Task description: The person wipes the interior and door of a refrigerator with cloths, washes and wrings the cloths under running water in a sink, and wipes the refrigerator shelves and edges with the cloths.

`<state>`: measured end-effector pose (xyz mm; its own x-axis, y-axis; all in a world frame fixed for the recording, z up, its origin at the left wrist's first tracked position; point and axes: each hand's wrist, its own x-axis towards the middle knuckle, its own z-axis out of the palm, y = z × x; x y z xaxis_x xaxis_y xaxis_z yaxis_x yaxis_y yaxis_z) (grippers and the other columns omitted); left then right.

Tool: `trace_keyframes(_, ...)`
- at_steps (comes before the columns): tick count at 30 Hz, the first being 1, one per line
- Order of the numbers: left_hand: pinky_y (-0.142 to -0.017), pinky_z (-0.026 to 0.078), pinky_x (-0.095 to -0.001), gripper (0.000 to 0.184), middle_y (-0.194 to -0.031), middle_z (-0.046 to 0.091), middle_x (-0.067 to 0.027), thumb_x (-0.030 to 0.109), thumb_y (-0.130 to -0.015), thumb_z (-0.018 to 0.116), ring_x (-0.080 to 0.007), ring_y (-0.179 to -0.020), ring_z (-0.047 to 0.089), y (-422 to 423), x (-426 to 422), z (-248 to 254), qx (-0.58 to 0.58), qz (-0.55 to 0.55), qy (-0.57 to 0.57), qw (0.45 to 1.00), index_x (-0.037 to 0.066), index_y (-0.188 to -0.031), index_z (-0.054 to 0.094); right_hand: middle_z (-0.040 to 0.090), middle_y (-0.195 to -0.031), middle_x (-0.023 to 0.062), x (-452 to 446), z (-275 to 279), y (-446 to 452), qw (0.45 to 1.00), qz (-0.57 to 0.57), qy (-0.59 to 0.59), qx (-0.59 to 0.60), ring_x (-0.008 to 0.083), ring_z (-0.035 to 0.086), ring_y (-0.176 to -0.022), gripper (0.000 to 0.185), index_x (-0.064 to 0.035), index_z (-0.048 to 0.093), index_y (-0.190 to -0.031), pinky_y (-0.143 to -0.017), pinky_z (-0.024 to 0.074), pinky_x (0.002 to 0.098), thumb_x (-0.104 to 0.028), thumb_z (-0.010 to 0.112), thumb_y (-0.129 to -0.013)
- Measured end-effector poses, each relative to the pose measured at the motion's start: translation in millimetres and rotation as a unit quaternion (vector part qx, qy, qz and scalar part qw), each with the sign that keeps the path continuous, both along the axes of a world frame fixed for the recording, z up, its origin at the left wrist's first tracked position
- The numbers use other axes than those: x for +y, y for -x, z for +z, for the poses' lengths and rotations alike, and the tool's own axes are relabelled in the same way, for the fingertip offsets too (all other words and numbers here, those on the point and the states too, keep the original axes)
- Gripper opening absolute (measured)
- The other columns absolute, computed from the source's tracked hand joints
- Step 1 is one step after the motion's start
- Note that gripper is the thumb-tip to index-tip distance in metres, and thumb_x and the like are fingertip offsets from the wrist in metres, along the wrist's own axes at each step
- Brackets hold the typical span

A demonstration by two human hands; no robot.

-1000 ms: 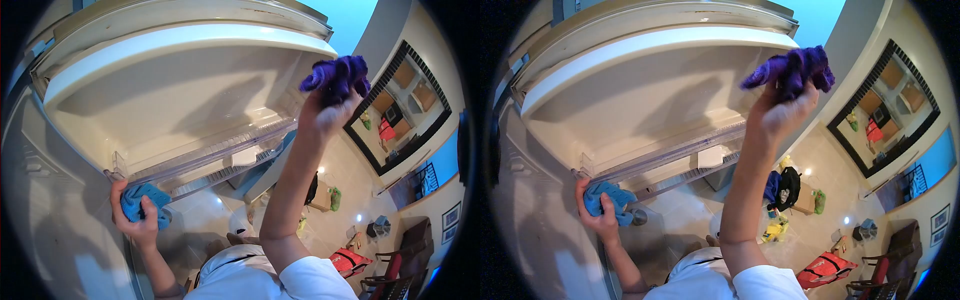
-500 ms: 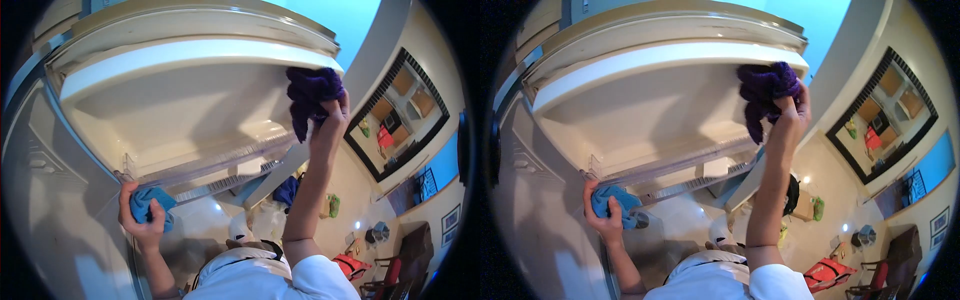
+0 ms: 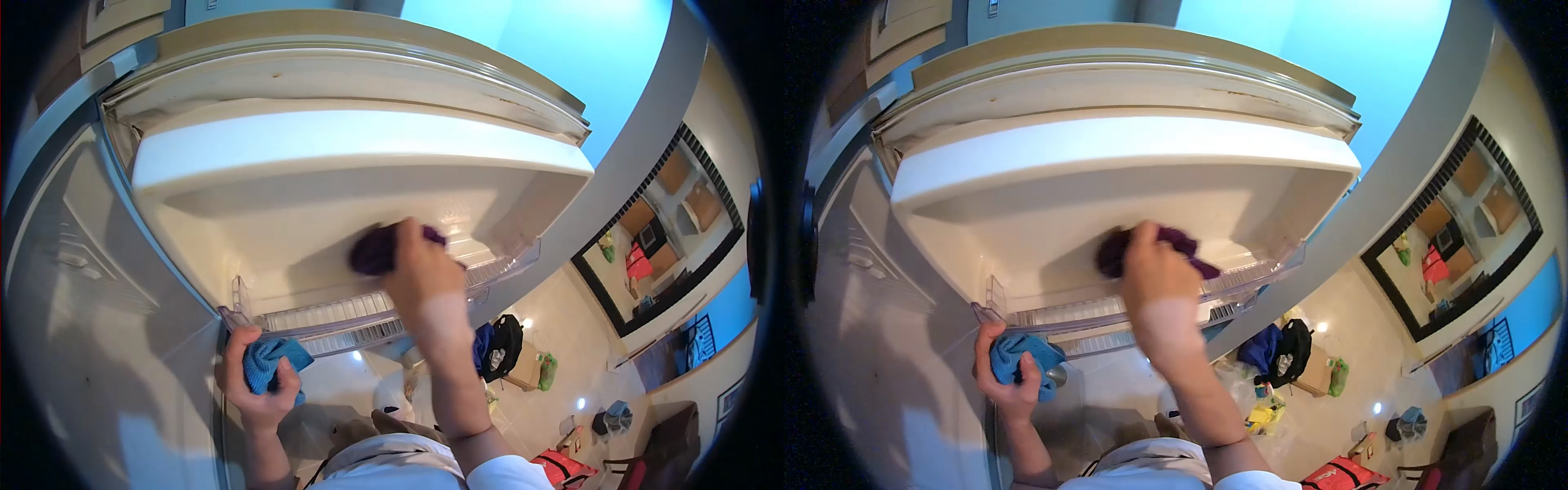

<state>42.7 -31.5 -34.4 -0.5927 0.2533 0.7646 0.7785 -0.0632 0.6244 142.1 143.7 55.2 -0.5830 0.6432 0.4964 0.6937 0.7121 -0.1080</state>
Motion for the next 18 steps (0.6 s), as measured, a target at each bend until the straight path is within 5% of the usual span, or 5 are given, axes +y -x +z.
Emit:
trace_keyframes(5,-0.066,0.049,-0.0322,0.043,-0.083,0.059,-0.0126,0.012,-0.063,0.065,-0.0238,-0.068,0.058,-8,0,-5,-0.011,-0.012,0.004,1.0,-0.002,-0.102,0.055,0.06,-0.076,0.0254,-39,6,50,0.949,0.246,0.195,0.036,0.0424,0.06,-0.076,0.043,0.0004,0.042,-0.099,-0.066,0.0495,0.0454,-0.011,0.071,-0.068)
trace_keyframes(9,-0.062,0.049,-0.0304,0.04,-0.08,0.059,-0.0123,0.01,-0.062,0.066,-0.0224,-0.064,0.058,-11,1,0,0.031,0.006,-0.004,0.999,-0.002,-0.099,0.056,0.064,-0.083,0.0155,-29,9,46,0.755,0.355,0.475,0.279,0.0188,0.064,-0.076,0.033,0.0025,0.05,-0.1,-0.065,0.0514,0.0273,-0.002,0.07,-0.074)
trace_keyframes(11,-0.073,0.046,-0.0297,0.043,-0.092,0.058,-0.0121,0.01,-0.066,0.063,-0.0203,-0.078,0.056,-11,-2,-7,0.004,-0.03,0.008,1.0,-0.004,-0.106,0.052,0.065,-0.088,0.0106,-36,22,42,0.705,0.392,0.411,0.425,0.0113,0.062,-0.081,0.028,0.0018,0.053,-0.103,-0.064,0.051,0.0245,0.0,0.066,-0.079)
trace_keyframes(15,-0.06,0.049,-0.0297,0.039,-0.077,0.059,-0.0121,0.007,-0.061,0.064,-0.0199,-0.062,0.058,-8,2,1,0.019,-0.012,-0.019,1.0,-0.003,-0.098,0.056,0.062,-0.09,0.0126,-48,27,62,0.867,0.343,0.024,0.361,0.0242,0.063,-0.07,0.037,-0.0017,0.06,-0.106,-0.062,0.0505,0.0327,-0.001,0.071,-0.071)
trace_keyframes(18,-0.061,0.049,-0.0294,0.04,-0.078,0.059,-0.012,0.007,-0.061,0.064,-0.0199,-0.062,0.058,-7,2,-1,0.013,-0.012,-0.027,0.999,-0.003,-0.099,0.056,0.058,-0.09,0.0136,-64,10,64,0.908,0.326,0.121,0.233,0.034,0.061,-0.072,0.036,-0.0077,0.064,-0.104,-0.063,0.0496,0.0398,-0.008,0.069,-0.068)
